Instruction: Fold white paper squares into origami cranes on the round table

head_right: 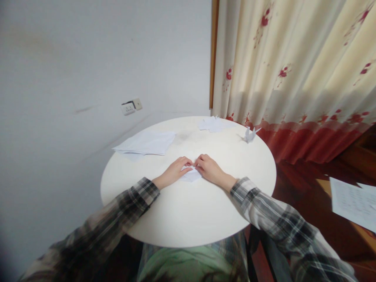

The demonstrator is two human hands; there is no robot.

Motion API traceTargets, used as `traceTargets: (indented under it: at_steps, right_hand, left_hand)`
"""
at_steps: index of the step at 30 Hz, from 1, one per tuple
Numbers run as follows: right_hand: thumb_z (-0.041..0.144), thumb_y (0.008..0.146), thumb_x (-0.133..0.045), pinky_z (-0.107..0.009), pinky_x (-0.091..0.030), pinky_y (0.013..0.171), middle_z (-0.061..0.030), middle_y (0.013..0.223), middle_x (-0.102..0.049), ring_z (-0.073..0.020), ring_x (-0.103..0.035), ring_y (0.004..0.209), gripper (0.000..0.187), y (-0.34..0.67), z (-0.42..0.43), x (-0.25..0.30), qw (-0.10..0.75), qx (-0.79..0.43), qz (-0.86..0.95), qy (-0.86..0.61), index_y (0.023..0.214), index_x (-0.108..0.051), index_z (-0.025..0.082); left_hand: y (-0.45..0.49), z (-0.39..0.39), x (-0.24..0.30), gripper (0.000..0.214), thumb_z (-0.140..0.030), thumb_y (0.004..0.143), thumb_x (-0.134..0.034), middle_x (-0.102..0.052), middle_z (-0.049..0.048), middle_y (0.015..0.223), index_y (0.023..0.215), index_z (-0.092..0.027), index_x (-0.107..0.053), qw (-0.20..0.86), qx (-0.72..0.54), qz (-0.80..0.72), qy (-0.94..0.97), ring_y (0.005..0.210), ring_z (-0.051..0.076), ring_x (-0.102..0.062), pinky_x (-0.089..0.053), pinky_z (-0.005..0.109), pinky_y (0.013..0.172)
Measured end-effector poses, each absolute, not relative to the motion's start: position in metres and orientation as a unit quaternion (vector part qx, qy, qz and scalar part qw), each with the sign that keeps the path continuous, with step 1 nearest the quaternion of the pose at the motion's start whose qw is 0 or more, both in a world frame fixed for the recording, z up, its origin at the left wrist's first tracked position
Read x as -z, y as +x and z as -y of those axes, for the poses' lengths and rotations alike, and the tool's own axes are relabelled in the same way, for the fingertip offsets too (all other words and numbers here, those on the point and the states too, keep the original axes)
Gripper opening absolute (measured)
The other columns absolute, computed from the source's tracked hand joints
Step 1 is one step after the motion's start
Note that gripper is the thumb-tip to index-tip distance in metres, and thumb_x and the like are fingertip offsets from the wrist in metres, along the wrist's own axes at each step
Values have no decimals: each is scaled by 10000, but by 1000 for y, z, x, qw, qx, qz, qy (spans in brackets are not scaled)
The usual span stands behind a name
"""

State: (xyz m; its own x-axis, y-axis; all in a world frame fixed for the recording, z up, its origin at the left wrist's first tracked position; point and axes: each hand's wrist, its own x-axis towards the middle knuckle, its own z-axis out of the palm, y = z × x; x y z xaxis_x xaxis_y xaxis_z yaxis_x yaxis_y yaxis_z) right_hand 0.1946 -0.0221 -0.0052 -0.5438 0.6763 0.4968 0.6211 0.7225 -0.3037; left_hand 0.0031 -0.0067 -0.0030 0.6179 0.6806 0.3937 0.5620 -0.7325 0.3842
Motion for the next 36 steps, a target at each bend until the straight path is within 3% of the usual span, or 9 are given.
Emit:
traceTargets:
  at_steps: [9, 22, 36]
  right_hand:
    - [275, 794, -554, -291, -375, 726, -60, 826, -554, -160, -486, 792, 154, 197, 16, 8, 284, -49, 883, -371, 882, -593, 155]
    - [258, 794, -556, -330, -374, 768, -76, 871, -575, -177, -491, 839, 217, 197, 15, 10, 285, -64, 889, -352, 986, -605, 171]
    - [189, 764, -575, -282, -385, 701, -40, 764, -532, -153, -472, 756, 57, 192, 24, 0, 342, -102, 866, -350, 808, -575, 153]
  left_hand:
    - [3, 8, 2, 230, -392, 778, -551, -563, 25, 849, 845, -172, -545, 54, -232, -359, 902, 823, 167, -500, -390, 297, 744]
    - [3, 9, 4, 258, -400, 777, -545, -551, 30, 843, 880, -165, -532, 86, -244, -366, 894, 809, 166, -510, -405, 292, 737]
    - [6, 13, -1, 271, -435, 767, -544, -557, 18, 775, 785, -165, -568, 76, -249, -372, 891, 747, 153, -512, -393, 270, 686]
